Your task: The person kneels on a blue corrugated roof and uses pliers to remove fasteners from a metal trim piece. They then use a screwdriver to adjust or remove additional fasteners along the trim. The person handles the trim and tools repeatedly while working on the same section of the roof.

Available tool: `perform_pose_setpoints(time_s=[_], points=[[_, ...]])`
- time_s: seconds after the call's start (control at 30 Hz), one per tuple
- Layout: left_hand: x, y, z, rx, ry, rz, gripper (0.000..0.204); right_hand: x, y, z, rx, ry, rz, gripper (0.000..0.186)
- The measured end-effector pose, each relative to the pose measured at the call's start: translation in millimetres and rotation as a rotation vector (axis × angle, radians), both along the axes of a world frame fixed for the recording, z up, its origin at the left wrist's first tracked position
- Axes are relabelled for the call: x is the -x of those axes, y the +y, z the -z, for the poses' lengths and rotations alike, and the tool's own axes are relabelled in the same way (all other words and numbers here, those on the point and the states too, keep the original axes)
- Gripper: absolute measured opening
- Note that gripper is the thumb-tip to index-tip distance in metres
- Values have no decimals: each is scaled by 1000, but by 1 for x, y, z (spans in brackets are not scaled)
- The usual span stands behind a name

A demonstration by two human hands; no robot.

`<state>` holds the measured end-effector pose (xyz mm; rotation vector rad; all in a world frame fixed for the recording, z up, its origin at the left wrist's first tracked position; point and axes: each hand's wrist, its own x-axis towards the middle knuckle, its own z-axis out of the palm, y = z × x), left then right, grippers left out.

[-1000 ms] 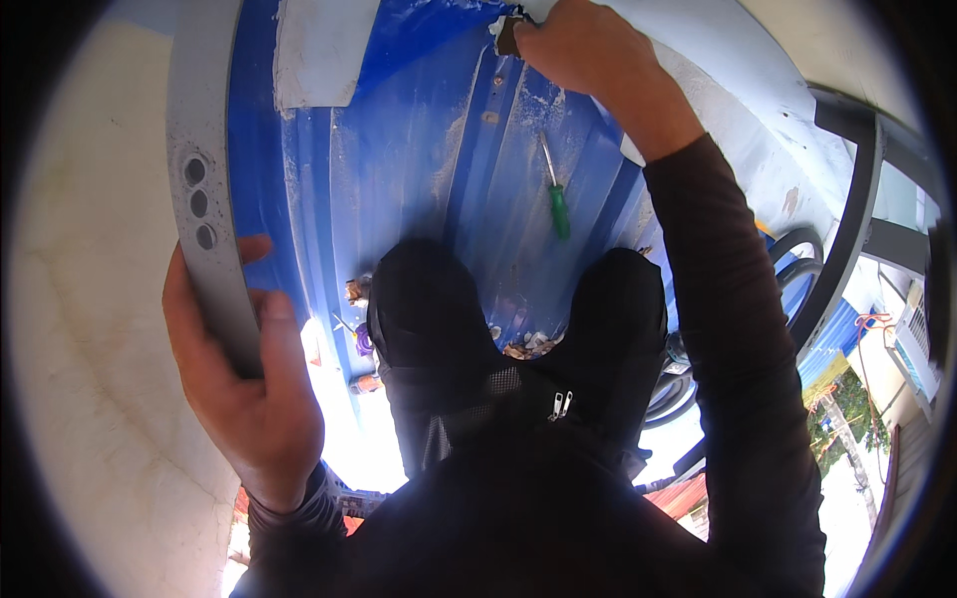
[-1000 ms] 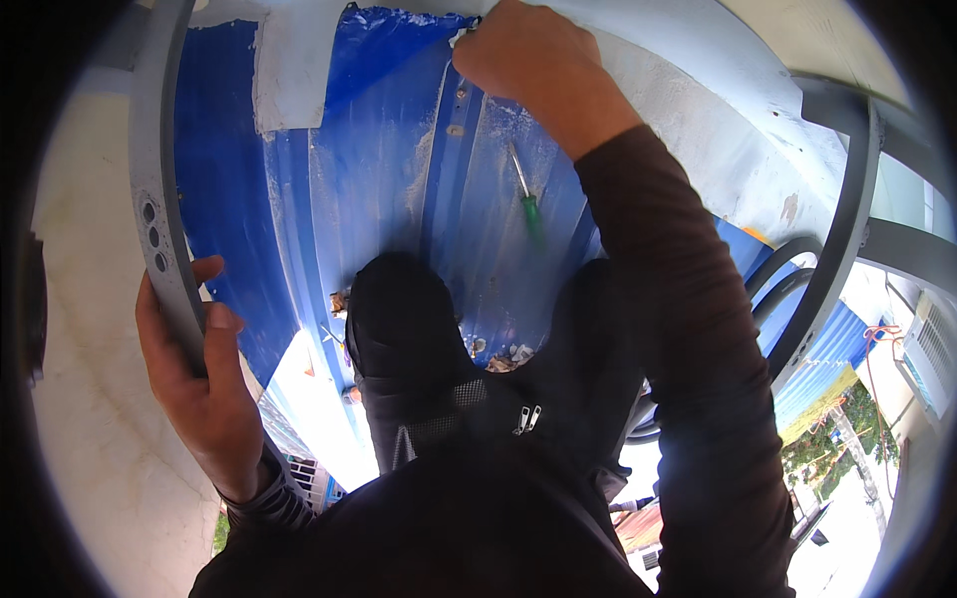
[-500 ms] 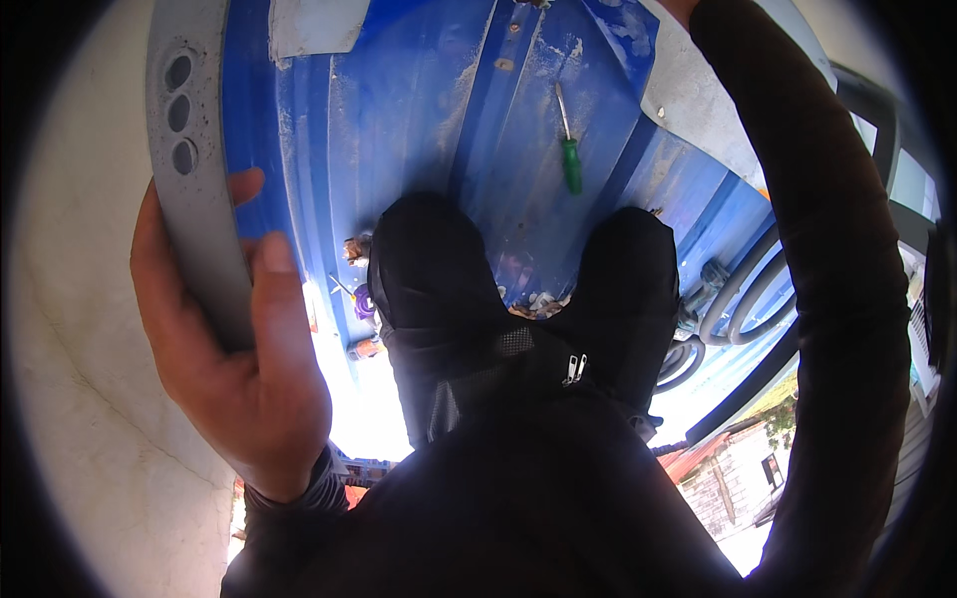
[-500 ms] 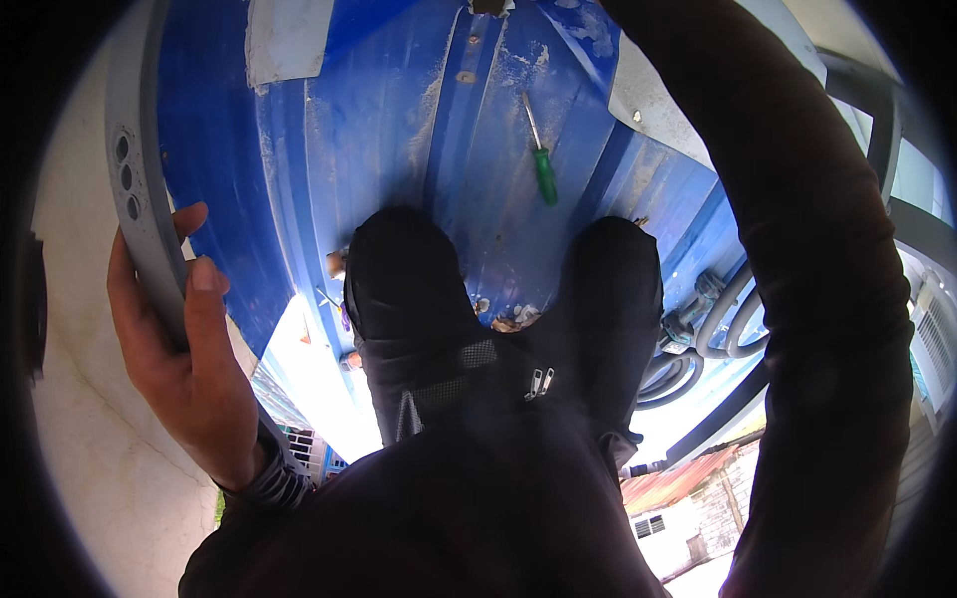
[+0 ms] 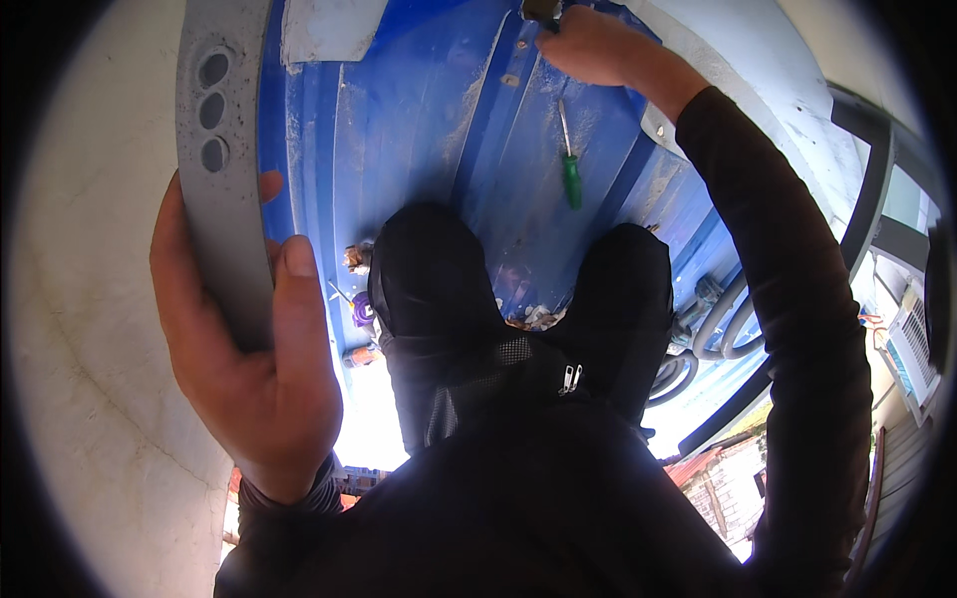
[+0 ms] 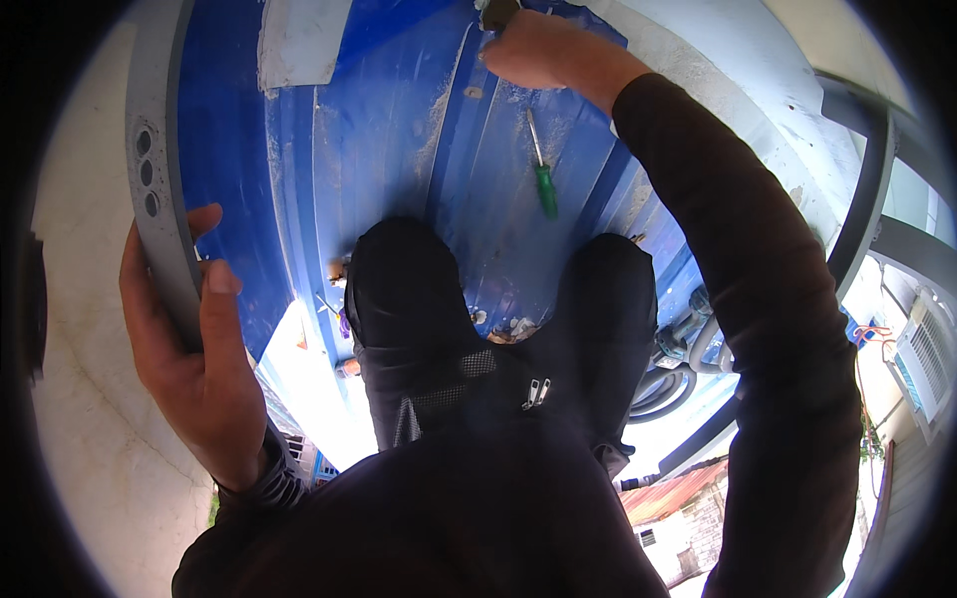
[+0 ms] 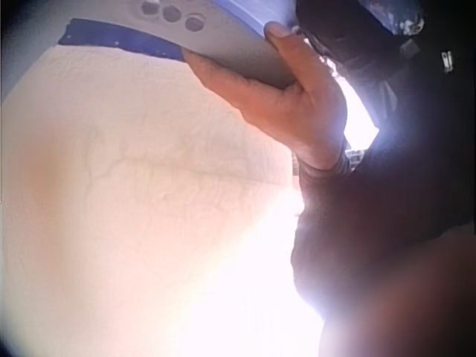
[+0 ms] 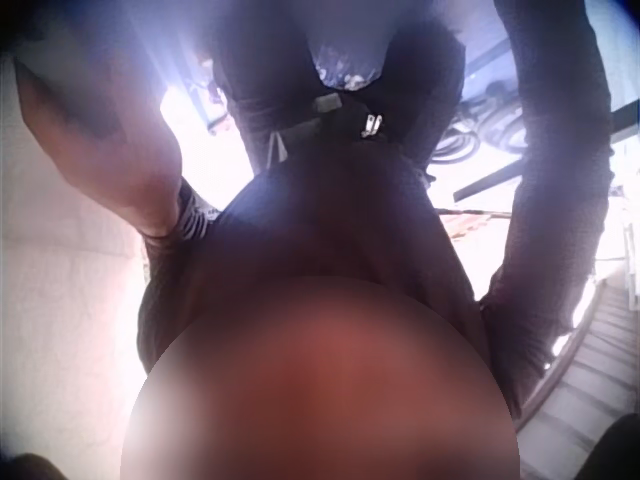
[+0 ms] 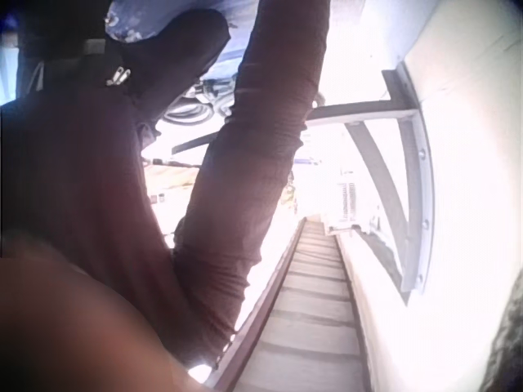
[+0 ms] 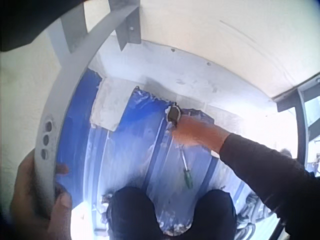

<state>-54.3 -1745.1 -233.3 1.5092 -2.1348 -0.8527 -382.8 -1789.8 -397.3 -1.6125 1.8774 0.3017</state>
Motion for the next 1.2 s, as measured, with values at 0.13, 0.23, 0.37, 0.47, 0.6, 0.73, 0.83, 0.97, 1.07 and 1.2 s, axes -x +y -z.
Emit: perform_pose_setpoints(time_s=[0.13,0.23,0.37,0.47,0.6,0.73,0.83,0.97,1.07,1.2], points=[[-2,1,0,-15,15,5,50,16,-11,20,107,342,-561,26],[-1,0,2,6,33,16,50,22,-12,38,-158,-193,265,29],[0,-1,0,32,-14,31,50,20,-7,57,315,313,-772,22],[0,1,-2,-33,9,-9,51,24,-14,58,91,104,-490,18],[1,2,-1,-33,41,-22,51,25,-23,52,-117,2,-95,21],[0,0,1,-6,35,16,52,21,-19,53,171,174,-472,32],[-1,0,1,-9,37,15,52,32,-25,20,35,10,-635,33],[-1,1,0,-38,40,-2,52,26,-34,18,-198,-7,-102,36],[-1,0,0,-36,14,-11,53,20,-38,9,-19,0,-246,37],[1,-1,-3,-43,-7,-5,62,16,-40,-3,-454,-96,56,37]])
